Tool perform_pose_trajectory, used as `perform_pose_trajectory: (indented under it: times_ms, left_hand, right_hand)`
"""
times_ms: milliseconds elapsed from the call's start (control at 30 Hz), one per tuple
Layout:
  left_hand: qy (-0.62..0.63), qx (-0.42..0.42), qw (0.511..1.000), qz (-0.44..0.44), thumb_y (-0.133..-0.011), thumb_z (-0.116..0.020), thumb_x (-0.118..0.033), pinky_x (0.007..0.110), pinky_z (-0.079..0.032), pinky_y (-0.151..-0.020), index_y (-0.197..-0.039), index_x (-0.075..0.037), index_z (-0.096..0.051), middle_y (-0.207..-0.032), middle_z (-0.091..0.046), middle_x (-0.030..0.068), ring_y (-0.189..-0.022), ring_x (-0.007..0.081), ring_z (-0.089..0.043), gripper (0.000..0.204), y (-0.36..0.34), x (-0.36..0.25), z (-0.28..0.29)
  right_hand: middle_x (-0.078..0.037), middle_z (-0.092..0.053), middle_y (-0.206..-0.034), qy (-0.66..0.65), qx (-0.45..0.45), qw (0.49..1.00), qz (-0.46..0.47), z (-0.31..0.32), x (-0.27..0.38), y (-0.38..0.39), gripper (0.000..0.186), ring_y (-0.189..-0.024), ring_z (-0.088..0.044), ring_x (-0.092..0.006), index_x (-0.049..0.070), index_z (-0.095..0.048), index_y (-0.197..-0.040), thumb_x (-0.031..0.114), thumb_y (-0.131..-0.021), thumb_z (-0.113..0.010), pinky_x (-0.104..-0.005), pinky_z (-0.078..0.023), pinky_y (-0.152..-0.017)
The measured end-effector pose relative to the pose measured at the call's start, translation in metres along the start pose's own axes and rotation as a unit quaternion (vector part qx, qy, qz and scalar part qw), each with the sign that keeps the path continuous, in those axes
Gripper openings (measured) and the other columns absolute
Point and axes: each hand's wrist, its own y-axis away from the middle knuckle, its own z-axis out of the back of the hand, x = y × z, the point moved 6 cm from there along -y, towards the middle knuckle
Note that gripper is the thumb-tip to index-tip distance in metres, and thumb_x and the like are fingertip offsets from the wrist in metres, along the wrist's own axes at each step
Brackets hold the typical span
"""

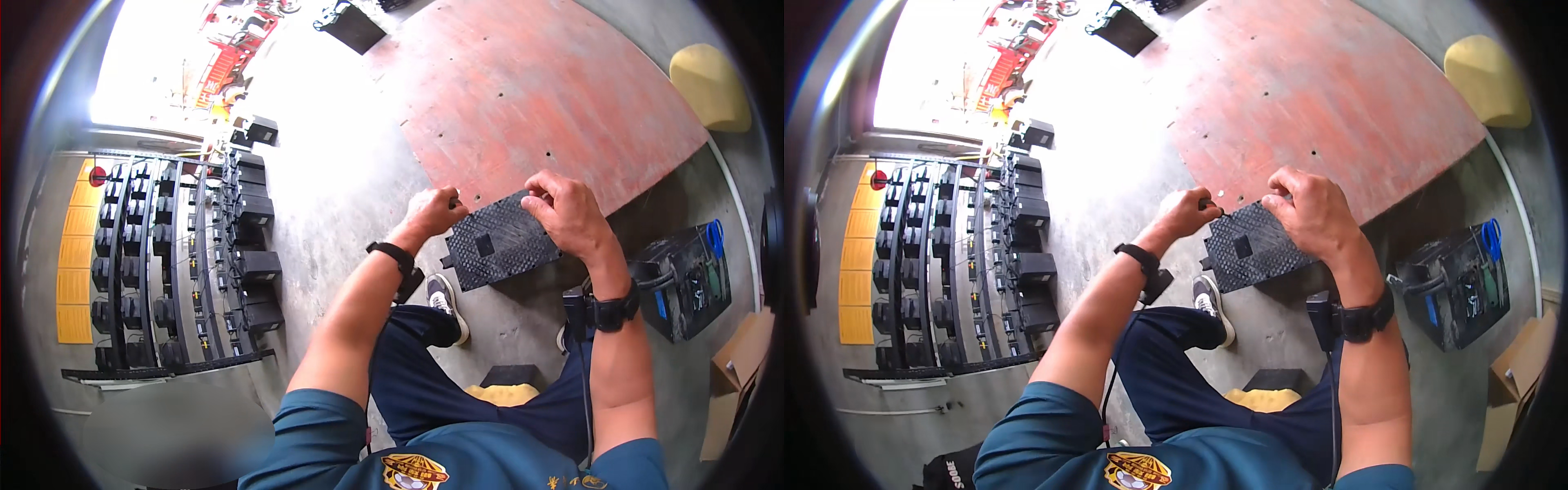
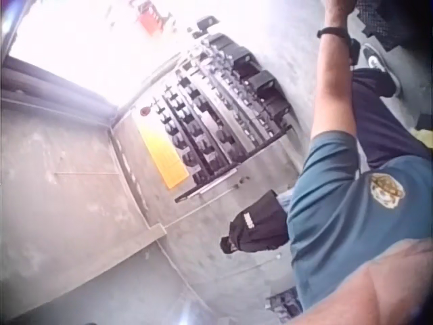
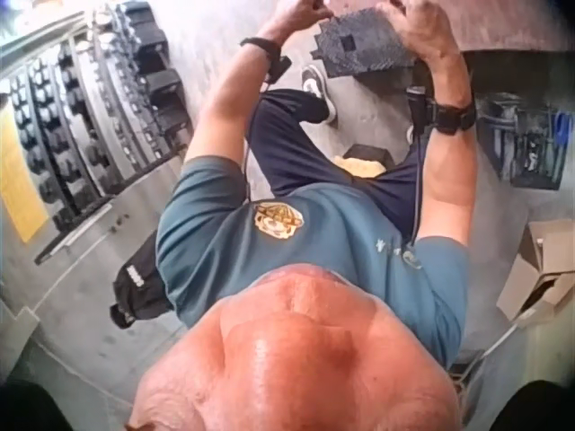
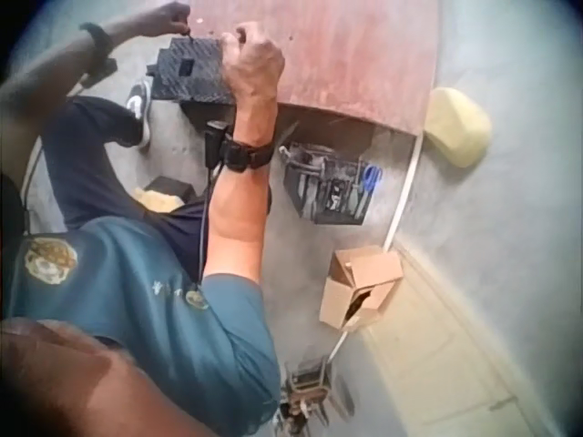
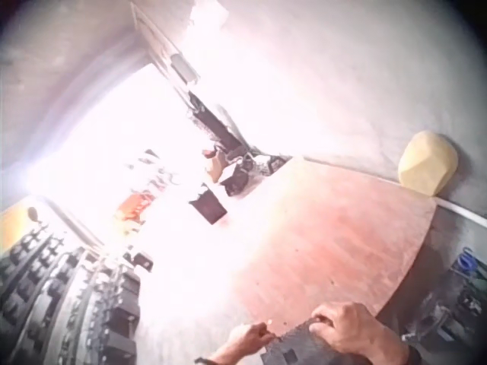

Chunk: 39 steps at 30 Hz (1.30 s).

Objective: Manually assemble and secure parts of a small black mechanical component using a screwdriver.

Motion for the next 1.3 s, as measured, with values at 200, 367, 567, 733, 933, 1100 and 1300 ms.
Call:
perform_pose_trajectory:
  times_ms: [200, 367, 567, 733, 933, 1100, 1300]
  left_hand:
    - [0.078, -0.06, 0.979, 0.18, -0.082, -0.07, -0.052, 0.042, -0.052, -0.091, -0.105, -0.004, -0.072, -0.1, -0.075, 0.0155, -0.101, 0.0324, -0.07, 0.053, 0.011, -0.001, -0.011]
    - [0.063, -0.1, 0.971, 0.206, -0.087, -0.063, -0.055, 0.043, -0.051, -0.091, -0.099, -0.004, -0.073, -0.098, -0.074, 0.0182, -0.1, 0.0347, -0.069, 0.054, 0.007, 0.004, -0.016]
    - [0.045, -0.068, 0.989, 0.123, -0.086, -0.066, -0.047, 0.043, -0.053, -0.086, -0.098, -0.008, -0.073, -0.092, -0.074, 0.0166, -0.093, 0.0348, -0.07, 0.041, 0.001, 0.012, -0.014]
    - [-0.002, -0.026, 0.999, -0.033, -0.084, -0.071, -0.041, 0.044, -0.055, -0.078, -0.098, -0.007, -0.071, -0.087, -0.073, 0.0166, -0.084, 0.0349, -0.071, 0.037, 0.001, 0.004, -0.005]
    - [0.028, -0.085, 0.995, 0.043, -0.085, -0.069, -0.044, 0.044, -0.055, -0.083, -0.102, -0.008, -0.071, -0.092, -0.074, 0.0158, -0.09, 0.0343, -0.072, 0.04, 0.011, -0.008, -0.001]
    - [0.111, -0.012, 0.966, 0.233, -0.087, -0.065, -0.05, 0.043, -0.052, -0.09, -0.1, -0.002, -0.072, -0.099, -0.075, 0.0176, -0.098, 0.0354, -0.07, 0.05, 0.009, -0.003, -0.012]
    - [0.03, -0.105, 0.979, 0.174, -0.086, -0.066, -0.05, 0.044, -0.053, -0.087, -0.097, -0.004, -0.073, -0.093, -0.074, 0.0178, -0.093, 0.0357, -0.07, 0.048, 0.009, 0.002, -0.012]
  right_hand:
    - [-0.019, -0.071, -0.09, -0.007, 0.003, 1.0, -0.003, -0.002, 0.002, 0.003, 0.021, -0.084, -0.069, -0.0365, 0.002, -0.066, -0.099, 0.019, -0.087, -0.071, -0.043, -0.054, -0.074]
    - [-0.018, -0.071, -0.089, -0.008, 0.005, 1.0, -0.015, -0.002, 0.001, 0.003, 0.021, -0.083, -0.069, -0.0355, 0.002, -0.066, -0.1, 0.018, -0.088, -0.071, -0.0425, -0.054, -0.073]
    - [-0.018, -0.071, -0.088, -0.012, 0.009, 1.0, -0.019, -0.001, 0.002, 0.001, 0.021, -0.082, -0.069, -0.0356, 0.002, -0.066, -0.101, 0.018, -0.088, -0.071, -0.0425, -0.054, -0.073]
    - [-0.018, -0.07, -0.09, -0.016, 0.002, 1.0, -0.019, 0.0, 0.002, 0.003, 0.021, -0.084, -0.069, -0.0359, 0.002, -0.066, -0.101, 0.019, -0.088, -0.071, -0.0428, -0.054, -0.074]
    - [-0.017, -0.071, -0.094, -0.003, -0.002, 1.0, -0.01, 0.0, 0.002, 0.001, 0.022, -0.087, -0.069, -0.0357, 0.003, -0.067, -0.101, 0.02, -0.087, -0.072, -0.043, -0.054, -0.076]
    - [-0.017, -0.071, -0.096, -0.001, 0.003, 1.0, -0.013, -0.002, 0.002, 0.004, 0.024, -0.088, -0.069, -0.0358, 0.004, -0.067, -0.101, 0.022, -0.087, -0.072, -0.0435, -0.054, -0.078]
    - [-0.016, -0.071, -0.096, 0.002, 0.002, 1.0, -0.012, -0.001, 0.002, 0.003, 0.023, -0.088, -0.069, -0.0358, 0.004, -0.067, -0.1, 0.022, -0.087, -0.073, -0.044, -0.054, -0.077]
